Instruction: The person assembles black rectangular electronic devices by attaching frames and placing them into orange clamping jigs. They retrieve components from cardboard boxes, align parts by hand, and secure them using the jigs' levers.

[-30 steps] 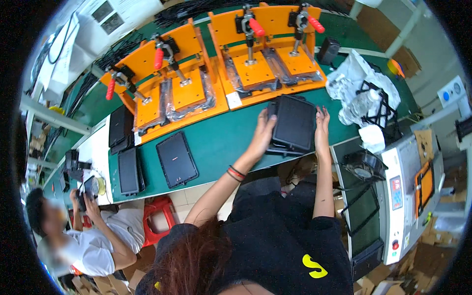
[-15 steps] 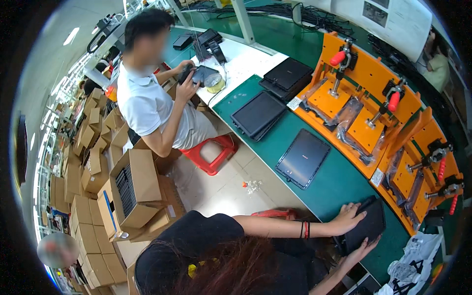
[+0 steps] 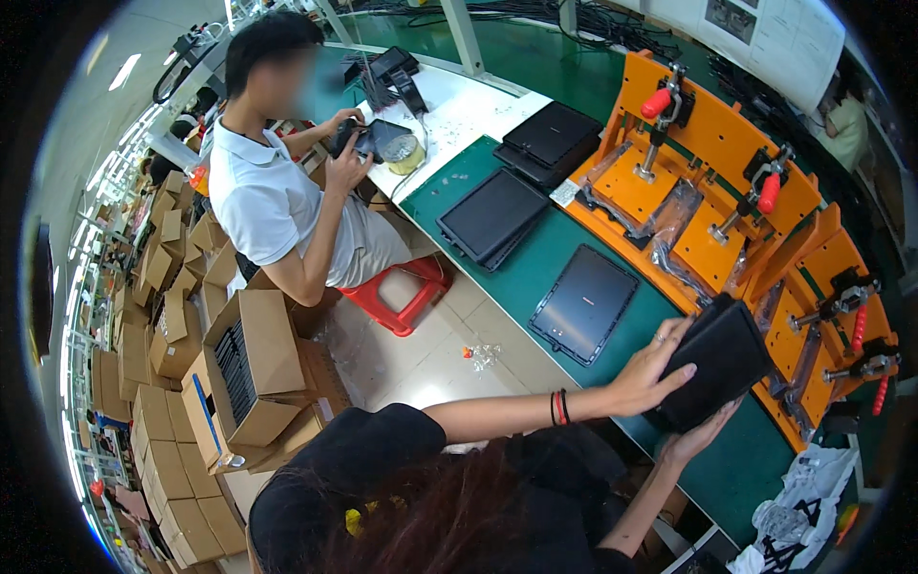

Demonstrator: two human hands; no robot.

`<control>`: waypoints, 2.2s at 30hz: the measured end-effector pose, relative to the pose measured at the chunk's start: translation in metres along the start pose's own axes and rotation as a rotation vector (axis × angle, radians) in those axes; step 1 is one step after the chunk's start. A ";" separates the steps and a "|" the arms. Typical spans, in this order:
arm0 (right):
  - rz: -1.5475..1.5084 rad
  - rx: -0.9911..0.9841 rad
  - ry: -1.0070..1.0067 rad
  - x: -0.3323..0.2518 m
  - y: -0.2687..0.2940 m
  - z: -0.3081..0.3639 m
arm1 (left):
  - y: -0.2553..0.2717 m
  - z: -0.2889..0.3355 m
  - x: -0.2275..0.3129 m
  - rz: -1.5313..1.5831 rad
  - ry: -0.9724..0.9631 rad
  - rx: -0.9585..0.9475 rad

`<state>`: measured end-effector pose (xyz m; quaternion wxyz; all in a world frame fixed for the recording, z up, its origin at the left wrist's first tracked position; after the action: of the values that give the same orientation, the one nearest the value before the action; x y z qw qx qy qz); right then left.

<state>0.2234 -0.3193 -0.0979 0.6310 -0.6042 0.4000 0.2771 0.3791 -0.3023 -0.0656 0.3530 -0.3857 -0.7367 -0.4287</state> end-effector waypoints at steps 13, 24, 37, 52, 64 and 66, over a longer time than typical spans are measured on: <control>0.312 -0.396 0.418 0.031 0.039 -0.015 | -0.011 0.019 -0.034 -0.097 -0.249 -0.108; 0.330 -0.314 0.324 0.029 0.036 -0.001 | -0.002 0.034 -0.034 0.052 -0.093 -0.079; 0.012 -0.100 0.146 0.039 0.038 0.014 | 0.002 0.024 -0.014 0.233 -0.152 0.016; -0.053 0.219 0.103 0.025 0.025 0.018 | -0.011 0.013 -0.022 0.174 -0.089 -0.092; 0.596 0.011 0.326 -0.009 -0.027 -0.003 | -0.062 0.052 -0.071 1.151 0.578 0.409; 0.832 -0.077 0.438 -0.019 -0.044 -0.004 | -0.053 0.045 -0.063 1.184 0.660 0.498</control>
<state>0.2495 -0.3259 -0.0581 0.3443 -0.4599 0.7212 0.3871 0.3527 -0.2957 -0.1555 0.8078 -0.4786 -0.3350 -0.0789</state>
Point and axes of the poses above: each hand's wrist, its own z-axis away from the middle knuckle, its own y-axis out of the back of the hand, x = y × z, the point moved 6 cm from there along -z, towards the middle knuckle, and after that the axes turned 15 degrees about -z, right-handed, at the moved point
